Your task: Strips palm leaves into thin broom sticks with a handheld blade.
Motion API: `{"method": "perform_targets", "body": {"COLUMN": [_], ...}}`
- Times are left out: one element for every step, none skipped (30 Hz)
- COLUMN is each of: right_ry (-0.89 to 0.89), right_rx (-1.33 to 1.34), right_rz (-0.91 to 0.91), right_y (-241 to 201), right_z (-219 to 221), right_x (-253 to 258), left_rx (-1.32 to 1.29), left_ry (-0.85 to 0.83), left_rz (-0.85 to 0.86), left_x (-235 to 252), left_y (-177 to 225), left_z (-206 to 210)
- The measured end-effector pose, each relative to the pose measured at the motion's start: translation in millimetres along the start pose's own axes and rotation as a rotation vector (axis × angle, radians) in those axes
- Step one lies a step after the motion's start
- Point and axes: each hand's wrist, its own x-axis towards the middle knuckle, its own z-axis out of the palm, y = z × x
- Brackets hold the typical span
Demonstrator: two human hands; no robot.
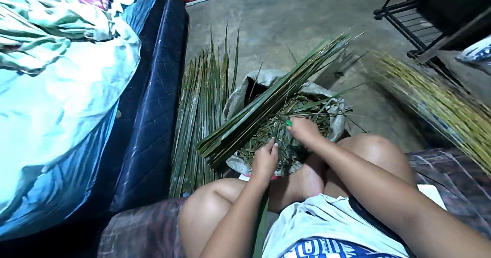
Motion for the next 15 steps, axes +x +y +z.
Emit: {"method": "perform_targets", "body": {"right_ry": [-0.053,-0.103,-0.151,-0.198,-0.231,-0.236,-0.218,-0.178,-0.129,-0.076,-0.024,0.027,0.066,0.084,0.081], "right_rx": [0.02,0.042,0.068,0.084,0.087,0.075,0.031,-0.022,-0.065,-0.094,-0.103,-0.093,-0.076,-0.052,-0.026], "right_rz": [-0.04,-0.084,-0.128,-0.163,-0.187,-0.205,-0.215,-0.212,-0.194,-0.162,-0.12,-0.075,-0.03,0.004,0.018], "right_y": [-1.8,-3.8,-6.1,-8.7,-11.3,-13.3,-15.0,-15.6,-15.0,-13.3,-10.5,-6.7,-2.7,0.4,1.5], "right_z": [2.3,7.3,13.6,19.5,24.0,26.8,26.7,25.0,22.2,18.9,15.3,11.9,8.4,4.6,1.3], "right_x": [-6.8,-14.3,-21.8,-29.5,-35.5,-38.8,-39.5,-37.3,-32.1,-24.4,-15.2,-6.1,1.8,6.6,7.8], "left_rx": [-0.008,-0.012,-0.012,-0.008,-0.003,0.002,0.012,0.035,0.049,0.056,0.062,0.062,0.059,0.057,0.055], "left_ry": [0.009,0.017,0.026,0.039,0.057,0.063,0.06,0.058,0.051,0.033,0.025,0.025,0.026,0.025,0.025], "left_rz": [-0.005,-0.014,-0.026,-0.036,-0.042,-0.045,-0.045,-0.039,-0.029,-0.023,-0.021,-0.02,-0.017,-0.016,-0.018], "left_x": [1.2,2.7,4.1,5.1,5.3,5.3,4.3,3.5,2.8,2.1,2.0,1.6,0.9,0.2,-0.2], "left_y": [-0.4,-0.4,-0.2,-0.5,-0.9,-1.4,-1.3,-1.3,-1.3,-0.4,0.2,0.8,1.1,1.4,1.1], "left_z": [-1.5,-3.7,-6.1,-7.8,-8.1,-8.3,-8.4,-7.3,-6.0,-6.1,-5.4,-4.5,-3.9,-3.9,-4.0]}}
